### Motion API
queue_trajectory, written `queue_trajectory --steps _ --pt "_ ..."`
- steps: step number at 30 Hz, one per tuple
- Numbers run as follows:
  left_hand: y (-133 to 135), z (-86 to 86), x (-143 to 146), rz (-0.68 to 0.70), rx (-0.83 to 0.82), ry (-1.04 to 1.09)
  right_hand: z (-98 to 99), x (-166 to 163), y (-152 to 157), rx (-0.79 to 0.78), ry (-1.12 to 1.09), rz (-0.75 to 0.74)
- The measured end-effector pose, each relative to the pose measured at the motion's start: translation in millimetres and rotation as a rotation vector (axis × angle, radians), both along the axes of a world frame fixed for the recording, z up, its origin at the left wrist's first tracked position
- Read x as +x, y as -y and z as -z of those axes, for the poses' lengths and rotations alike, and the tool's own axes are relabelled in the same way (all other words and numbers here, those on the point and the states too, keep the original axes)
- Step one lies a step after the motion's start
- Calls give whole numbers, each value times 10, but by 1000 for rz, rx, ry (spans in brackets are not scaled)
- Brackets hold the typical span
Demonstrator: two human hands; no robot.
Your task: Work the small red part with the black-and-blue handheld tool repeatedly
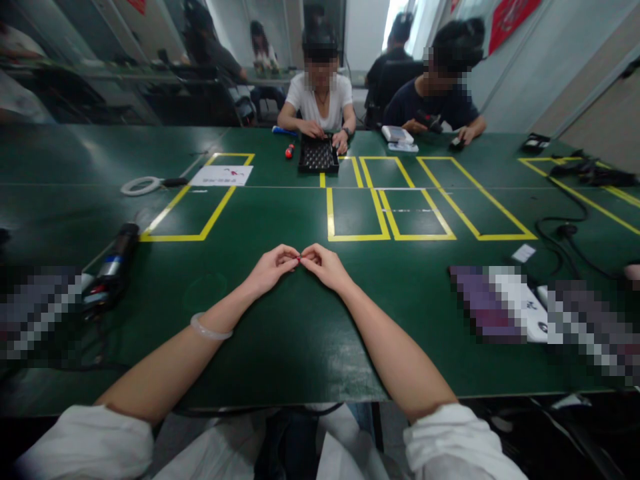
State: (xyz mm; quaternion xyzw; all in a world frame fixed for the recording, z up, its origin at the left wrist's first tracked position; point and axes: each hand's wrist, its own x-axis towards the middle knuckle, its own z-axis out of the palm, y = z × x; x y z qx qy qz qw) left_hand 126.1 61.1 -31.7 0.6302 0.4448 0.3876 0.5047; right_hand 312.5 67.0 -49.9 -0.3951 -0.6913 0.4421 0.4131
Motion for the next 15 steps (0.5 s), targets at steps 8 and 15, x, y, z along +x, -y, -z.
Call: queue_trajectory --steps 8,15 --pt "-16 -2 -14 21 15 -45 -8 4 -10 0 49 -10" --pt "57 -166 -191 157 -50 -148 10 21 -25 19 47 -6"
